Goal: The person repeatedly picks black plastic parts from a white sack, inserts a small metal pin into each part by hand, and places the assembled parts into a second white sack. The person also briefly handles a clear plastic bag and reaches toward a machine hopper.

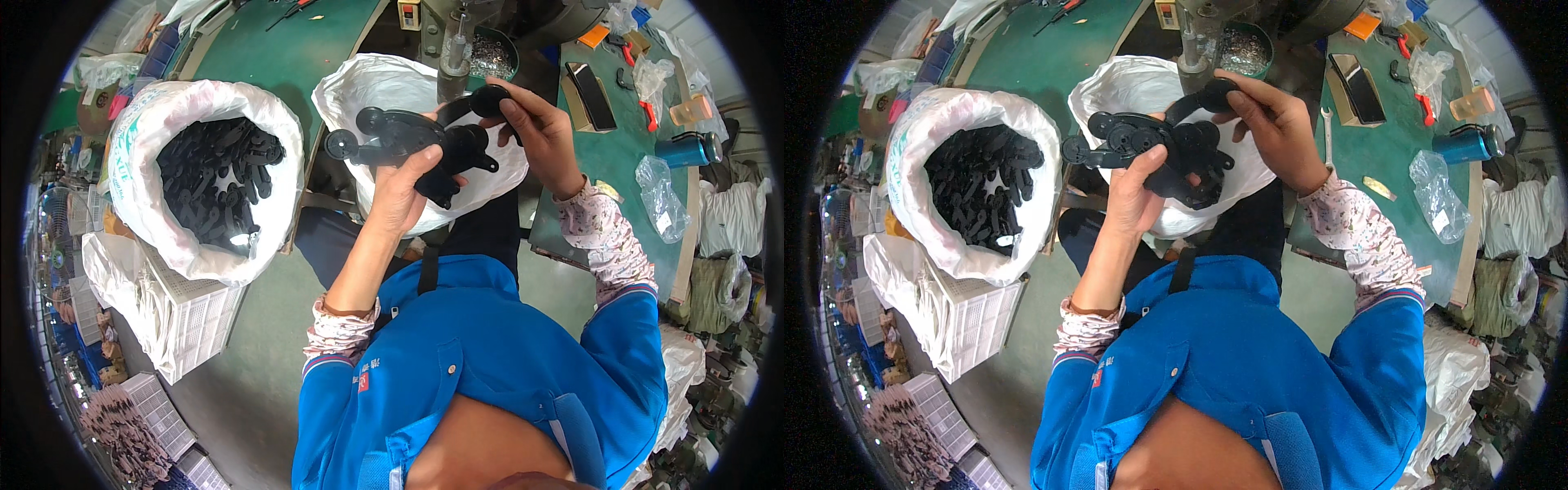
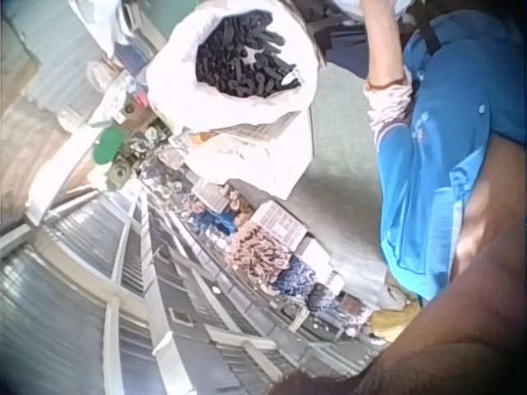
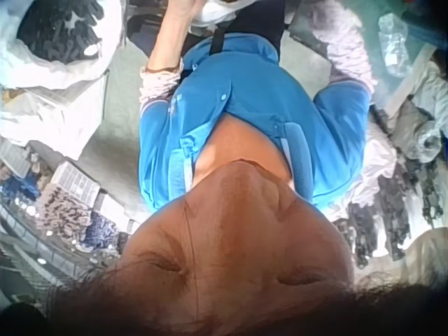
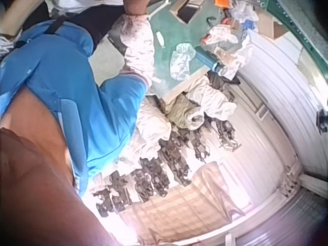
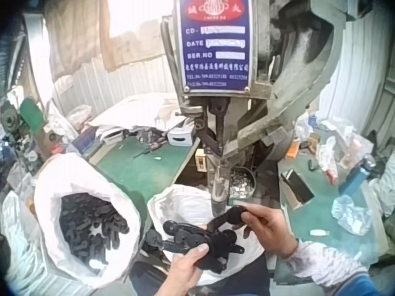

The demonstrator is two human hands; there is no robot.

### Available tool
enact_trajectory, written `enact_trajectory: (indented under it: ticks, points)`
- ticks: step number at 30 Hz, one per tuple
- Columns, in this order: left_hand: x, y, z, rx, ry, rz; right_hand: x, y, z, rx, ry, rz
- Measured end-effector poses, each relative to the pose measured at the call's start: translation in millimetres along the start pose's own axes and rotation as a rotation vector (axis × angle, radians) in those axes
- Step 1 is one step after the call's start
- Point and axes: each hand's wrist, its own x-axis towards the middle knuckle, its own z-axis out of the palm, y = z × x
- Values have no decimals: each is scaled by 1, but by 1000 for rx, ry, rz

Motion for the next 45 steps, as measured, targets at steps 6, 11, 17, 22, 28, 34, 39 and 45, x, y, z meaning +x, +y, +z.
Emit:
enact_trajectory:
  ticks: [6,11,17,22,28,34,39,45]
  points:
    - [-7,-1,-9,33,-7,-12,17,-11,-4,123,-5,161]
    - [-8,10,-1,78,45,-80,50,-38,-17,-4,7,-86]
    - [-5,11,7,177,-35,-209,95,-88,-3,59,-21,278]
    - [-4,10,2,193,-82,-259,100,-90,1,54,14,299]
    - [-4,12,4,225,-100,-283,95,-41,-14,-17,-62,290]
    - [-7,10,-5,242,-118,-364,34,-6,6,-23,-199,272]
    - [-9,2,-5,257,-164,-435,15,7,12,52,-384,278]
    - [-8,0,-10,361,-248,-526,8,-20,21,-175,-340,51]
